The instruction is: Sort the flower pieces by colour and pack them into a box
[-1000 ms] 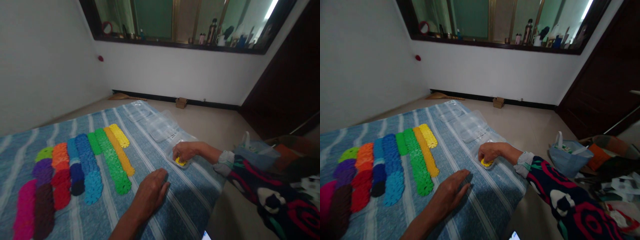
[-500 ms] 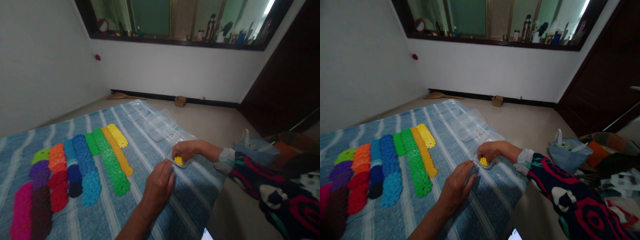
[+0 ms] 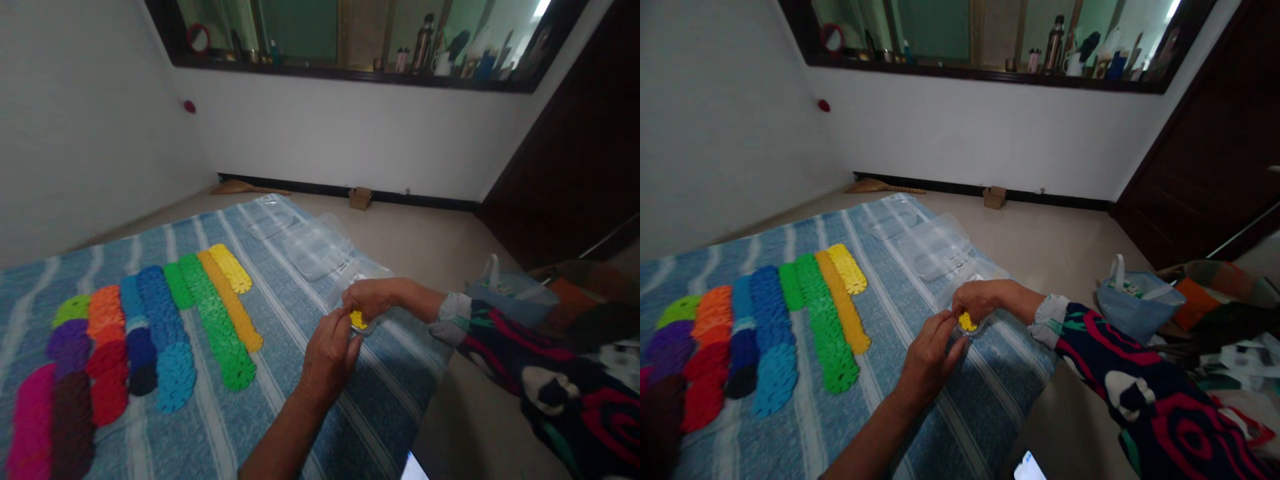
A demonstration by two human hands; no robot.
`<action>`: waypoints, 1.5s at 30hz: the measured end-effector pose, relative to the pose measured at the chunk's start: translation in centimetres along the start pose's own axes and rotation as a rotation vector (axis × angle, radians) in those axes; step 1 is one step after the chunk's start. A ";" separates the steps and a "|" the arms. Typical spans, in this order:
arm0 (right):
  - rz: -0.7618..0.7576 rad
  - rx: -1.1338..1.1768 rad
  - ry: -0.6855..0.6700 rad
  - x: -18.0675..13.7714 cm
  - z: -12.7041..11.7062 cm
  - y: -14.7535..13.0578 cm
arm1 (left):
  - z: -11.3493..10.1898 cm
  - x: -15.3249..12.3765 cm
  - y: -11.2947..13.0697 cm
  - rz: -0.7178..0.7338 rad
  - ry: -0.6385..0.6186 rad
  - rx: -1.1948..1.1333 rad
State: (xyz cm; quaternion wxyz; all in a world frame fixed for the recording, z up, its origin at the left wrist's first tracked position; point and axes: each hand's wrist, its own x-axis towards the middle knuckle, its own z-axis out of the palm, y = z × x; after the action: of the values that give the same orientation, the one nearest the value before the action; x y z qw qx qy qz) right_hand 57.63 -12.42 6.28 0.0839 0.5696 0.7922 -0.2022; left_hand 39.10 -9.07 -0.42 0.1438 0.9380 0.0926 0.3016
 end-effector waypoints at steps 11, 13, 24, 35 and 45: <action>-0.053 0.153 0.001 -0.2 0.7 1.3 | 0.2 0.0 -0.3 0.005 0.046 0.007; -0.059 0.157 -0.002 -0.2 0.7 1.4 | 0.2 0.0 -0.3 0.010 0.049 0.007; -0.020 0.015 0.008 0.1 0.6 0.6 | -0.1 0.3 0.0 0.018 0.071 0.022; -0.049 0.152 0.045 -0.2 0.9 1.3 | 0.0 0.2 -0.3 0.046 0.089 0.028; -0.078 0.302 0.083 -0.1 1.3 2.2 | -0.9 0.6 0.2 0.007 0.065 0.027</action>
State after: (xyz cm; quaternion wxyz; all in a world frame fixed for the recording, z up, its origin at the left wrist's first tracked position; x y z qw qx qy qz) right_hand 59.58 -12.46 4.69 -0.0433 0.5525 0.7771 -0.2983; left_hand 39.08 -8.97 0.64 0.1269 0.9299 0.0978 0.3311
